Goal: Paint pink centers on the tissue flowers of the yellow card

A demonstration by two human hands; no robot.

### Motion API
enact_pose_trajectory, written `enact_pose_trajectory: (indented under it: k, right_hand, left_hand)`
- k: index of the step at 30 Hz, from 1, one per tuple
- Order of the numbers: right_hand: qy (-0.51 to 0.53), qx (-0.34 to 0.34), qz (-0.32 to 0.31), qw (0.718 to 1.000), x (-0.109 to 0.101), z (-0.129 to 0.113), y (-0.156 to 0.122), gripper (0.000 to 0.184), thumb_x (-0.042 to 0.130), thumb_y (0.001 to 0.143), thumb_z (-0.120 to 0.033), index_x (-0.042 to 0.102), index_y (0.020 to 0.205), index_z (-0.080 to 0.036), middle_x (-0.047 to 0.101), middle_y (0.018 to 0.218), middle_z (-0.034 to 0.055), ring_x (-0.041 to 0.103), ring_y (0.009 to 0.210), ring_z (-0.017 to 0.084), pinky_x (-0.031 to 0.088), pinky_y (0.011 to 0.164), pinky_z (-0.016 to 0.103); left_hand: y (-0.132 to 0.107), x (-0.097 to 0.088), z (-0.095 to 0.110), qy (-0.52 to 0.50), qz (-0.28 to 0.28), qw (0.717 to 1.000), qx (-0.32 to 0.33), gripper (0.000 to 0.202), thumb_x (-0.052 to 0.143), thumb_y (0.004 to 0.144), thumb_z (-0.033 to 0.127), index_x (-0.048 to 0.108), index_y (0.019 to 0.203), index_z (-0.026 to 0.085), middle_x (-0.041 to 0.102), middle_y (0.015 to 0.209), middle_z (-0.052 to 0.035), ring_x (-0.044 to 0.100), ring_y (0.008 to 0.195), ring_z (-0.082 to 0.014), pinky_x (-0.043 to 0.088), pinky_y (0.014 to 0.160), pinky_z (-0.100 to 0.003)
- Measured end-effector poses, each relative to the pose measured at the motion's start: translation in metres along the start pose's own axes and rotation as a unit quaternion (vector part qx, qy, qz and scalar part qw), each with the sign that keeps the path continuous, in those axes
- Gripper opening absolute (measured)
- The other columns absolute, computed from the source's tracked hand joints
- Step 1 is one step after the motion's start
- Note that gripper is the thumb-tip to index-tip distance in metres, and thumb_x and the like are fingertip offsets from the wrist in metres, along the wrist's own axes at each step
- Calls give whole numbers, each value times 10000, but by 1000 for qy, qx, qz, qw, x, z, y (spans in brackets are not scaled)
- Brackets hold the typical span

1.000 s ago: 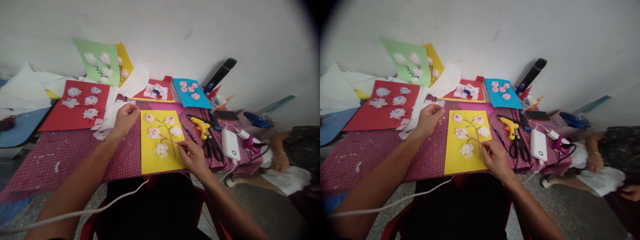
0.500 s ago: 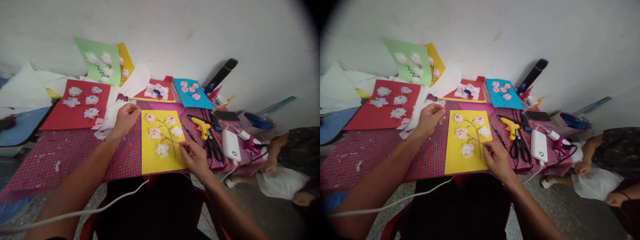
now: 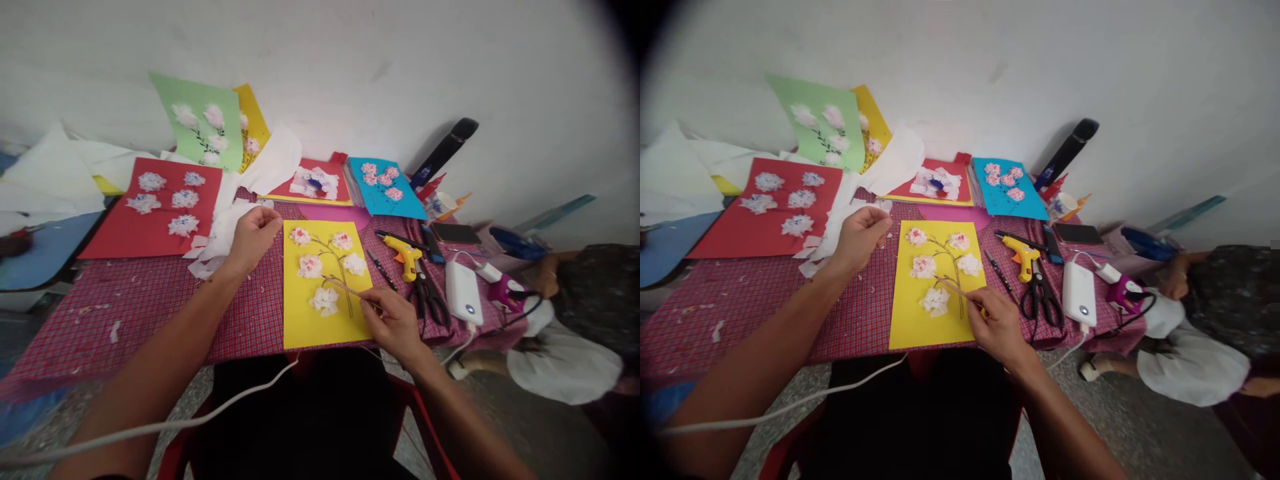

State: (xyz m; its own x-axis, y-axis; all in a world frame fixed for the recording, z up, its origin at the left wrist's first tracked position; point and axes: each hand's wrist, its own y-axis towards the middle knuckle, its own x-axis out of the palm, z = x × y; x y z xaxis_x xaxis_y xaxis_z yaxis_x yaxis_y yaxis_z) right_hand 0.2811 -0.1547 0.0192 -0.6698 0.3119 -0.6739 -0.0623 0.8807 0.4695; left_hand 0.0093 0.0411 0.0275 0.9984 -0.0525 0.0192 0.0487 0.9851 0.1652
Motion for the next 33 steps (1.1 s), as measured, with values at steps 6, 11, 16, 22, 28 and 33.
enact_pose_trajectory:
  k: [6, 11, 16, 22, 28, 33]
  right_hand:
    - [8, -2, 21, 1000, -20, 1, 18, 115, 654, 949, -196, 755, 964, -250, 762, 834, 20, 700, 716, 183, 546, 662, 309]
    - [9, 52, 119, 992, -19, 32, 103, 137, 669, 918, -291, 789, 960, -240, 791, 905, 33, 724, 804, 212, 564, 741, 329]
    - [-2, 112, 96, 989, 27, 81, 208, 187, 594, 841, -242, 770, 882, -191, 802, 890, 72, 720, 825, 243, 556, 769, 355]
    - [-91, 126, 24, 988, 68, 110, 250, 211, 573, 848, -222, 777, 901, -200, 812, 953, 85, 727, 905, 261, 535, 831, 369]
    - [4, 158, 95, 983, 64, 109, 249, 155, 604, 817, -229, 752, 859, -209, 778, 841, 54, 704, 802, 229, 535, 733, 331]
    - [289, 305, 152, 895, 58, 98, 243, 60, 653, 742, -155, 681, 776, -195, 615, 574, -30, 506, 472, 113, 361, 431, 226]
  left_hand:
    - [1, -1, -1, 9, -3, 1000, 1, 69, 719, 842, 227, 652, 826, 217, 557, 614, 34, 437, 488, -87, 305, 438, -238]
    - [0, -2, -1, 10, -4, 1000, -9, 102, 732, 836, 279, 661, 853, 208, 567, 643, 39, 450, 506, -89, 318, 457, -240]
    - [1, -4, 1, -6, 5, 1000, -6, 123, 740, 829, 294, 667, 866, 203, 589, 687, 36, 450, 513, -85, 340, 470, -247]
    - [2, -5, 2, -16, 11, 1000, -20, 142, 744, 814, 307, 669, 877, 204, 603, 707, 41, 456, 511, -87, 357, 471, -248]
    - [1, -4, 4, -9, 6, 1000, -15, 153, 742, 813, 319, 665, 876, 203, 596, 692, 37, 459, 535, -93, 355, 495, -249]
    - [1, -4, 2, -4, 6, 1000, -13, 143, 735, 818, 317, 667, 874, 204, 608, 712, 27, 468, 554, -97, 354, 500, -250]
